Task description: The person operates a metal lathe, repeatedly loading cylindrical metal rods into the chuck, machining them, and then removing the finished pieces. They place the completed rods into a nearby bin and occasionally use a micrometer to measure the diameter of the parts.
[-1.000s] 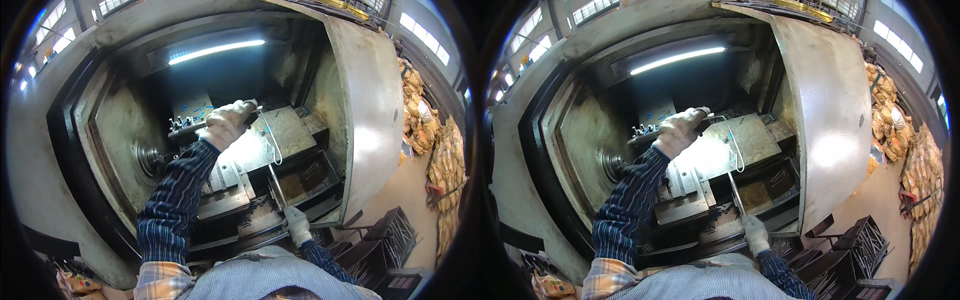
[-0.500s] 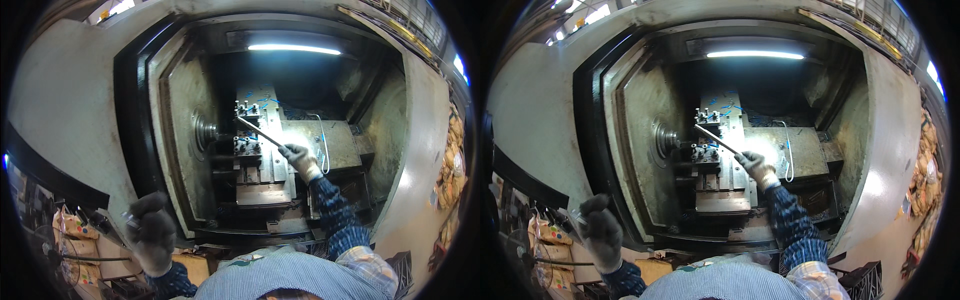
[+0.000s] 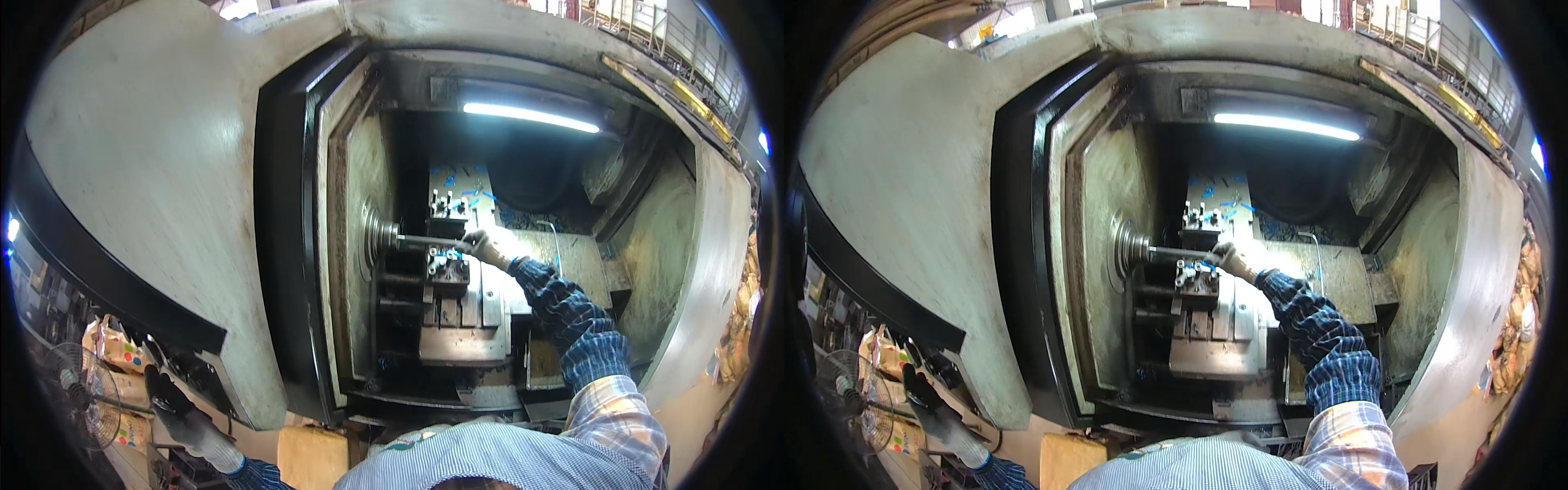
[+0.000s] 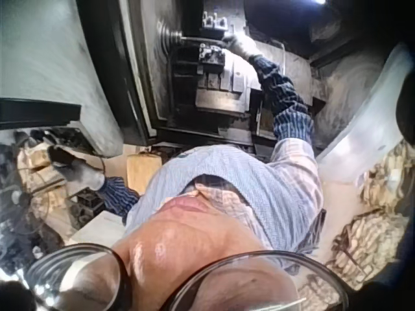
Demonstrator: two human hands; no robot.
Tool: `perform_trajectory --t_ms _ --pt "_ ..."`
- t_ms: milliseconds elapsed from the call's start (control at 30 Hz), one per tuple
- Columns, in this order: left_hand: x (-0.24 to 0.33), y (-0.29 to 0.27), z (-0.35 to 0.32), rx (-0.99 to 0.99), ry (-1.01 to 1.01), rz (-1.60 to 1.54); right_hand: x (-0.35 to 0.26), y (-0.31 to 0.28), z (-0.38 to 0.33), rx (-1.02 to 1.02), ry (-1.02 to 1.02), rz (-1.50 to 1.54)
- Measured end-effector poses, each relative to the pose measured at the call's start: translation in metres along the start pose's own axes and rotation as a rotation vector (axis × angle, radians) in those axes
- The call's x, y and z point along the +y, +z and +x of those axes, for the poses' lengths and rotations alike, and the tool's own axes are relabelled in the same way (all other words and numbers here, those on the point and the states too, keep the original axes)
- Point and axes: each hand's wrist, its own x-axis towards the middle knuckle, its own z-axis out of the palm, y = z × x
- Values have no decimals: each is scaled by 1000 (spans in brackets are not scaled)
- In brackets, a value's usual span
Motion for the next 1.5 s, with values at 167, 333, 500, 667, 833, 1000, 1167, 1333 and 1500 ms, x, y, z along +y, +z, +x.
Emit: perform_trajectory --t_ms 167,333,500,667,833,1000,1167,1333,1500 --pt "24 49 0 203 -345 -1060 5 6 24 -181 66 36" --pt "0 19 -5 -19 -224 -721 -47 -16 24 -263 87 -27" --pt "61 22 -18 -36 -108 -505 -27 -19 15 -189 -67 -338" --pt "82 27 -22 10 -243 -666 -4 -39 21 -407 177 -237" --pt "76 27 -28 0 -245 -637 -46 -27 34 -311 93 -151" --pt "70 27 -27 -8 -250 -665 -133 7 57 -418 27 -83" --pt "52 26 -28 50 -324 -981 -139 26 45 -295 -93 -188" --pt "49 21 -21 59 -258 -561 -138 24 44 -323 -111 -277" --pt "54 30 -14 -33 -176 -516 -154 22 44 -327 -87 -255"
